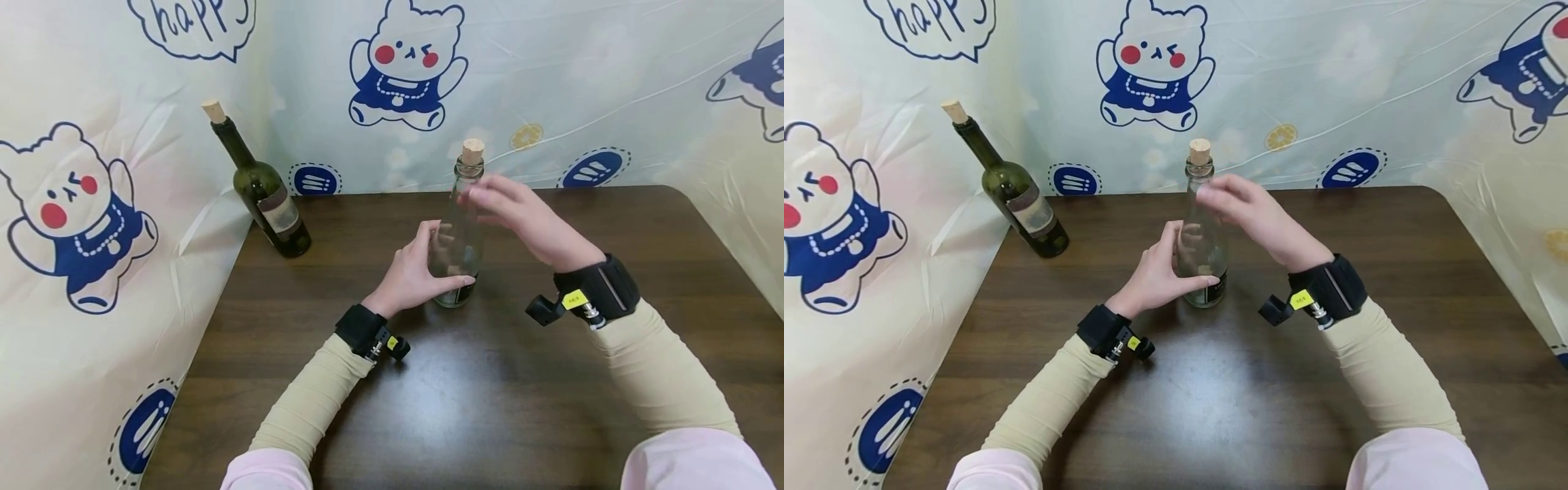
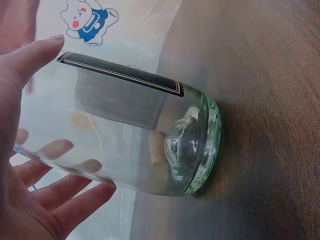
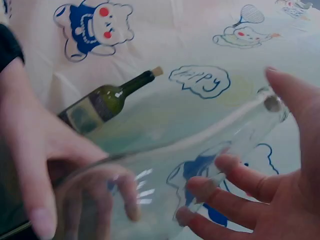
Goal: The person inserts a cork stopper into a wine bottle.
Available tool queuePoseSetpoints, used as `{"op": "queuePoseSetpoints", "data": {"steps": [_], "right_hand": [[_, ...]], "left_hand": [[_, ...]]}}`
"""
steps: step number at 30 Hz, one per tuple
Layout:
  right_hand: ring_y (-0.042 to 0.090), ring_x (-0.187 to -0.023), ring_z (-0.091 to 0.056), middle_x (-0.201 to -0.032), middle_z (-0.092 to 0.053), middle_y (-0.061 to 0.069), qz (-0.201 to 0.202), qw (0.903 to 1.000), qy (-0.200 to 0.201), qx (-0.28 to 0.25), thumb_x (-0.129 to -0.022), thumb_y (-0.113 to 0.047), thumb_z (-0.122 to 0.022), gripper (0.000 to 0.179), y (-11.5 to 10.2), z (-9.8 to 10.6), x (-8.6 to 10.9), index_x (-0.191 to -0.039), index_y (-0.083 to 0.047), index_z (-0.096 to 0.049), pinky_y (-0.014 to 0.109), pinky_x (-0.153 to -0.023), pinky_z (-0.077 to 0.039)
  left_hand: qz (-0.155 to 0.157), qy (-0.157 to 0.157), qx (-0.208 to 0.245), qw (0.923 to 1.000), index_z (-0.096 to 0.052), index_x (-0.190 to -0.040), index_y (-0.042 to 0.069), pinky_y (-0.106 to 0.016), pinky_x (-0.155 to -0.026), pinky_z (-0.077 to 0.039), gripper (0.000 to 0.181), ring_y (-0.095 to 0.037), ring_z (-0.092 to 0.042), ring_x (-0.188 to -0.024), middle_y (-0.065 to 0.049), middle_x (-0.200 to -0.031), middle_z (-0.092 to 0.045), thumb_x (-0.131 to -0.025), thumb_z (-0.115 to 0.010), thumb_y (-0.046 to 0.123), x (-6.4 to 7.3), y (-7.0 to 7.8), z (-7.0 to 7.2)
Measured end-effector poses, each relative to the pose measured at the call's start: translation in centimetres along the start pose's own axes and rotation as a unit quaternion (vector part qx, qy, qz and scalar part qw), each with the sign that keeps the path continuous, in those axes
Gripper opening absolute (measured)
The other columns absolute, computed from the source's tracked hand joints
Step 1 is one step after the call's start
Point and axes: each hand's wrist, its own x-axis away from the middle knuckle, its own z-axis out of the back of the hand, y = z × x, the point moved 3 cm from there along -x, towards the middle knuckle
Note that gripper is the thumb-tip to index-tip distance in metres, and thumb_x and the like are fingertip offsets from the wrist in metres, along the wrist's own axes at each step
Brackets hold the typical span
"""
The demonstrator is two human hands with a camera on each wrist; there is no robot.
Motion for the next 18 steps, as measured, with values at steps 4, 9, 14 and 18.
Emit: {"op": "queuePoseSetpoints", "data": {"steps": [4, 9, 14, 18], "right_hand": [[0.024, -0.135, -0.05, -0.145, -0.056, 0.012, -0.041, 0.998, -0.009, 0.047, -0.101, -0.031, -0.062, 0.051, 1.7, -0.2, 0.8, -0.143, -0.005, -0.049, 0.055, -0.115, -0.038], [0.029, -0.145, -0.042, -0.155, -0.046, 0.01, -0.063, 0.9951, -0.017, 0.074, -0.093, -0.033, -0.073, 0.07, 4.0, -0.6, 1.0, -0.15, -0.01, -0.041, 0.058, -0.114, -0.038], [0.032, -0.149, -0.036, -0.159, -0.042, 0.009, -0.073, 0.9883, -0.04, 0.128, -0.086, -0.04, -0.079, 0.081, 6.1, -0.8, 0.7, -0.151, -0.014, -0.038, 0.064, -0.115, -0.035], [0.03, -0.143, -0.045, -0.156, -0.048, 0.009, -0.06, 0.9898, -0.058, 0.116, -0.088, -0.037, -0.078, 0.079, 7.1, -1.2, 0.4, -0.152, -0.016, -0.036, 0.063, -0.113, -0.037]], "left_hand": [[-0.001, -0.001, -0.001, 1.0, -0.034, -0.146, 0.025, -0.041, -0.095, -0.053, 0.094, -0.005, -0.063, -0.113, 0.007, -0.138, -0.061, -0.074, -0.079, 0.064, 0.0, 0.1, 0.0], [-0.005, -0.002, -0.008, 1.0, -0.033, -0.147, 0.025, -0.043, -0.095, -0.053, 0.093, -0.007, -0.063, -0.115, 0.006, -0.136, -0.063, -0.075, -0.078, 0.063, 0.0, 0.0, 0.1], [-0.01, -0.006, -0.007, 0.9999, -0.033, -0.147, 0.025, -0.044, -0.095, -0.053, 0.091, -0.009, -0.062, -0.118, 0.006, -0.137, -0.063, -0.077, -0.079, 0.06, 0.1, 0.0, 0.1], [-0.015, -0.007, -0.011, 0.9998, -0.032, -0.147, 0.024, -0.043, -0.094, -0.053, 0.091, -0.011, -0.063, -0.118, 0.005, -0.137, -0.061, -0.077, -0.08, 0.058, 0.1, 0.1, 0.1]]}}
